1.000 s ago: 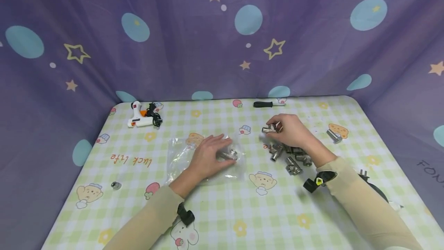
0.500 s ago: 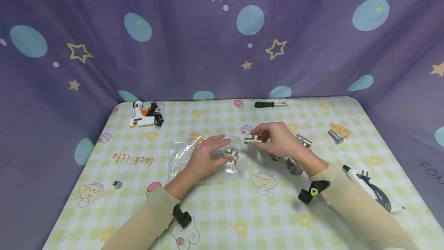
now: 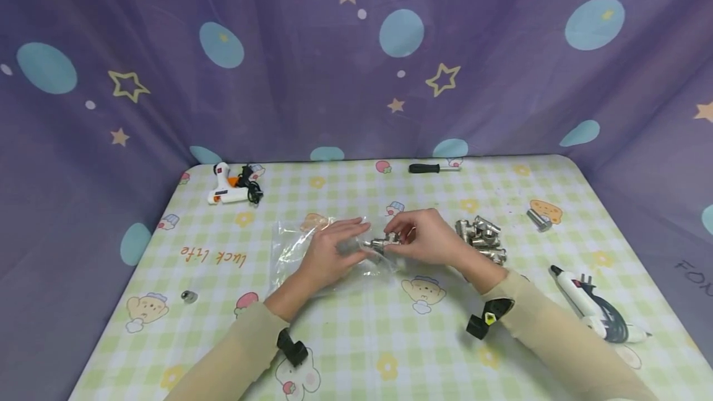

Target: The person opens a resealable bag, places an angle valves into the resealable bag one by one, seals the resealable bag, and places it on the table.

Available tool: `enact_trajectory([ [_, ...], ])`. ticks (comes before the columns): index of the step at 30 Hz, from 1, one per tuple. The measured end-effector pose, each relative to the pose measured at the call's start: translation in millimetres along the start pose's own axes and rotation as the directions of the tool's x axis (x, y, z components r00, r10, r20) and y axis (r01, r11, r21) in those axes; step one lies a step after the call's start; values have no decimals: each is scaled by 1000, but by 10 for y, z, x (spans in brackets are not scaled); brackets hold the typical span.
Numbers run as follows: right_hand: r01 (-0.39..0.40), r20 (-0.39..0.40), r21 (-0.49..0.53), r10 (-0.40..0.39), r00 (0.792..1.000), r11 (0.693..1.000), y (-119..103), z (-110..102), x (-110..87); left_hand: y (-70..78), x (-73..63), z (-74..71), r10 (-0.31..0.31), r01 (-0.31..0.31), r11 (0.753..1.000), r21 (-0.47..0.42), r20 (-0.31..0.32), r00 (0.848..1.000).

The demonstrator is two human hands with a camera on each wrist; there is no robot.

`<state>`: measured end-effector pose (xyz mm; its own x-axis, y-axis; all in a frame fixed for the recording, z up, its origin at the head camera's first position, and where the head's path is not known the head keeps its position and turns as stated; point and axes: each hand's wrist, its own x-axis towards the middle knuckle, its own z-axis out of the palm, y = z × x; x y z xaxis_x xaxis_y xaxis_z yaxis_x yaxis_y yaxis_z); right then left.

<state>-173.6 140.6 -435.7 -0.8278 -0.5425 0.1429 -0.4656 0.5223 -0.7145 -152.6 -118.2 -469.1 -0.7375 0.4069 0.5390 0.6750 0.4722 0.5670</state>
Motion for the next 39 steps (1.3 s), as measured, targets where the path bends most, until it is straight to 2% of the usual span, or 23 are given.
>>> enact_trajectory([
  [6,-19,-8,32,19,1000,999,1,179,21,-23,-28,11,14,-14,1000,-7,-17,1000],
  [15,34,41,157,-41,998,987,-9,278,21,-21,-34,10,36,-37,999,-12,-24,999],
  [19,46,60,159,-56,997,986,19,266,16,-29,-49,22,27,-27,1000,-12,-26,999],
  [21,42,49,127,-48,998,991,29,241,11,-38,-57,26,24,-25,1000,-15,-28,999],
  [30,-17,-69,22,19,997,1000,98,-67,-28,-62,-66,32,43,-45,999,-20,-52,998],
  [39,-109,-105,-107,97,990,988,303,-622,-133,-37,-56,35,37,-38,999,-35,-42,998],
])
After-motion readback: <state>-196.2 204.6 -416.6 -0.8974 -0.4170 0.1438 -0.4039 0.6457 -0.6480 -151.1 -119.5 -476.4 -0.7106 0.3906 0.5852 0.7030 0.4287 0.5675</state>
